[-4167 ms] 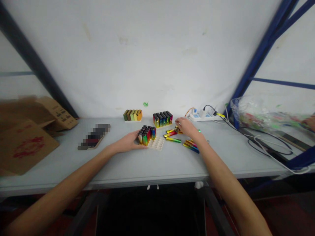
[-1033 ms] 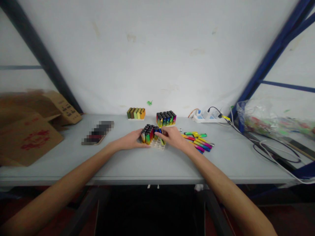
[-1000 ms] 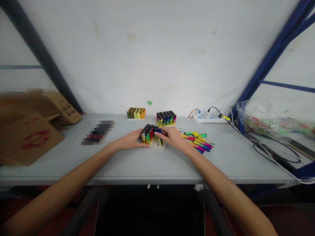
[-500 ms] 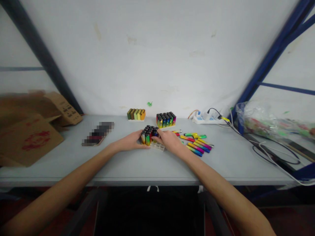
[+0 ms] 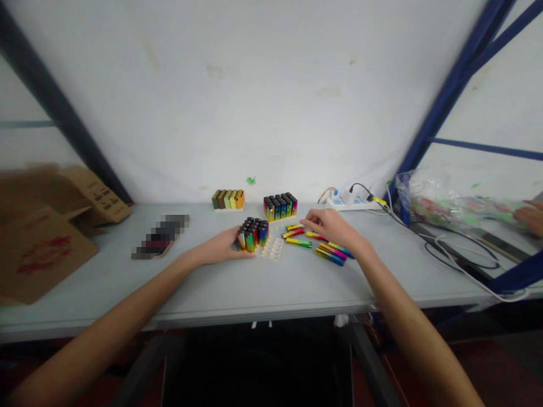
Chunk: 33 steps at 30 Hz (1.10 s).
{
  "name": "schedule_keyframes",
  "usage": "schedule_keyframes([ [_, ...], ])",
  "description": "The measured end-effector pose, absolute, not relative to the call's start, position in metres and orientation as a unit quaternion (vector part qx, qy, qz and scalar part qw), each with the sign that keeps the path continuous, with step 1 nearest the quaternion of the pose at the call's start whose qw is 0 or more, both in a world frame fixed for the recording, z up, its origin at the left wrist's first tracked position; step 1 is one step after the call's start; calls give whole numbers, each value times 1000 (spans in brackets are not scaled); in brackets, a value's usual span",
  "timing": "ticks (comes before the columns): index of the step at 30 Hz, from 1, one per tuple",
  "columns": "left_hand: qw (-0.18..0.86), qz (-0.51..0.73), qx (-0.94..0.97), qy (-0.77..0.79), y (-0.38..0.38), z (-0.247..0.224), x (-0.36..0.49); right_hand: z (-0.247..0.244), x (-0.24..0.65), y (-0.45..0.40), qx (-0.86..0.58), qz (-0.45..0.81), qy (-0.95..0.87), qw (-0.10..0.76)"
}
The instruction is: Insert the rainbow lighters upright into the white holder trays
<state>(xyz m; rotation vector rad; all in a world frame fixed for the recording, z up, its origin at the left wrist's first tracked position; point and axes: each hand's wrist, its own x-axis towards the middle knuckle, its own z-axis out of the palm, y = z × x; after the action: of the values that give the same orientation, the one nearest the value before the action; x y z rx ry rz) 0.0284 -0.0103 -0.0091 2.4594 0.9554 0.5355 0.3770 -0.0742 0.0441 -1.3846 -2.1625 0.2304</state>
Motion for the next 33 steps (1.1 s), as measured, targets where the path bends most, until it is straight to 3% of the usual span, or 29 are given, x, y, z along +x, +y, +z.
schedule_keyframes([
  [7, 223, 188, 892, 346, -8, -10, 29, 5, 446, -137, -579, 46, -783, 220],
  [16, 231, 194, 889, 344, -10, -8, 29, -11, 444, -137, -588, 0, -783, 202],
  [21, 218, 189, 895, 340, -11, -8, 29, 1, 437, -121, -581, 61, -759, 289],
  [27, 214, 187, 897, 339, -10, -9, 28, 12, 411, -95, -522, 273, -642, 491],
  [33, 225, 200, 890, 342, -9, -12, 28, 34, 373, -59, -442, 380, -571, 579],
])
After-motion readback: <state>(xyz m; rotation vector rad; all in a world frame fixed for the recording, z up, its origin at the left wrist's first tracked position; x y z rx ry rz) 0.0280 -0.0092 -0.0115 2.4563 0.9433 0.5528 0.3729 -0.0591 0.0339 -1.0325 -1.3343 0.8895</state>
